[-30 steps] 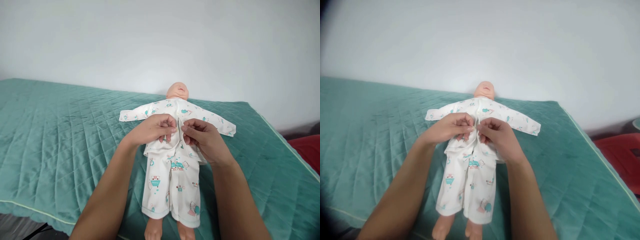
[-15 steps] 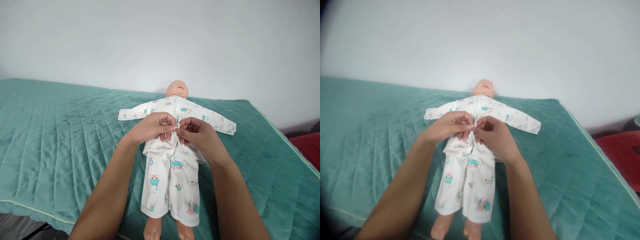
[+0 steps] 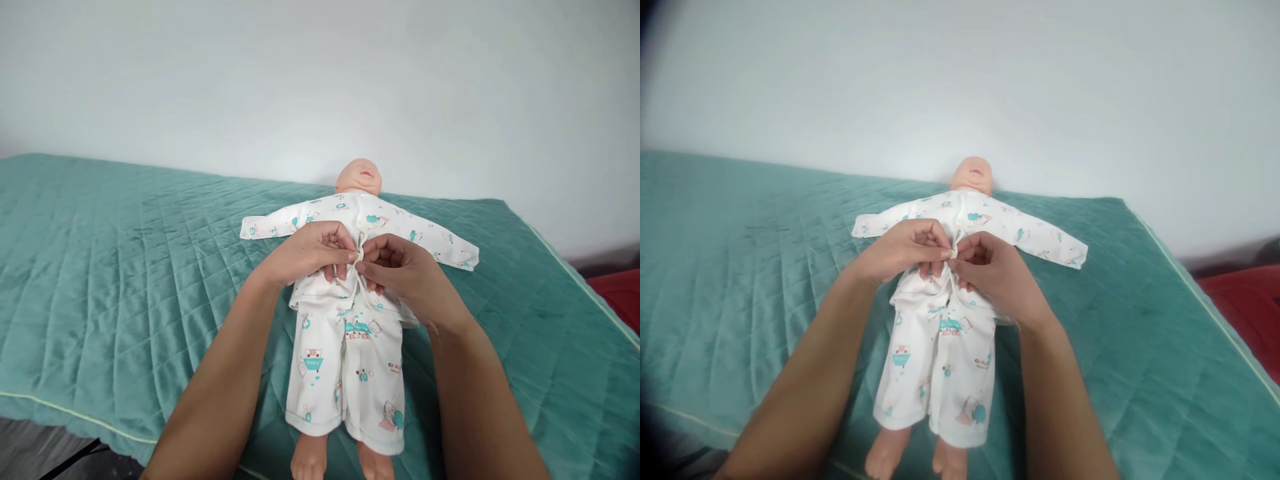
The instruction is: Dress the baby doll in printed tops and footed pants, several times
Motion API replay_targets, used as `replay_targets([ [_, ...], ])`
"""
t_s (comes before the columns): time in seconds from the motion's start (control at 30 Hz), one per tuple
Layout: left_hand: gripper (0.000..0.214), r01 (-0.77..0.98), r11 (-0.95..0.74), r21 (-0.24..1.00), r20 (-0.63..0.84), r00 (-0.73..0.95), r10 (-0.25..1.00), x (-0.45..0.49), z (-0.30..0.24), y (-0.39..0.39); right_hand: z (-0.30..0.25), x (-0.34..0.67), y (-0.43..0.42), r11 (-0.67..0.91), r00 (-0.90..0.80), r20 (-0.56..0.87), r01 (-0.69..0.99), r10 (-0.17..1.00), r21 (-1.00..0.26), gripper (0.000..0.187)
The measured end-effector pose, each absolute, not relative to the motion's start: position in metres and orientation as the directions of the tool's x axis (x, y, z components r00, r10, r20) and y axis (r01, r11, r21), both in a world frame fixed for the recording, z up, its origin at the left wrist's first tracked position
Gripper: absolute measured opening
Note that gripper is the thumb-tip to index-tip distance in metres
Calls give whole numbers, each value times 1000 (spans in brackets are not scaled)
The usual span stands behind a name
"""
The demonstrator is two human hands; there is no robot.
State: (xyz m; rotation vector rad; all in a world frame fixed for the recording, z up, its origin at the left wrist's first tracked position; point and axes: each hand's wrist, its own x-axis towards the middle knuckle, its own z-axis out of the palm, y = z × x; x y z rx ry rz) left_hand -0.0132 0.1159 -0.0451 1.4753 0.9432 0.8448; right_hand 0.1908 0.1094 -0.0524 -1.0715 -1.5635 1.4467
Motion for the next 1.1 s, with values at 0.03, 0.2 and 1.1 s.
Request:
replay_targets([
  [0.03,18,99,-44,994,-2,421,907,-13,-45,116,-52,191,109,15,-377,-22,95,926,-995,30],
  [0.2,16,98,-58,994,11,423,906,-13,-46,116,-52,192,110,12,-387,-30,108,921,-994,28],
  [1.1,20,157,-26,987,-43,423,905,-12,-41,114,-48,189,108,-42,-407,-43,13,912,-999,10],
])
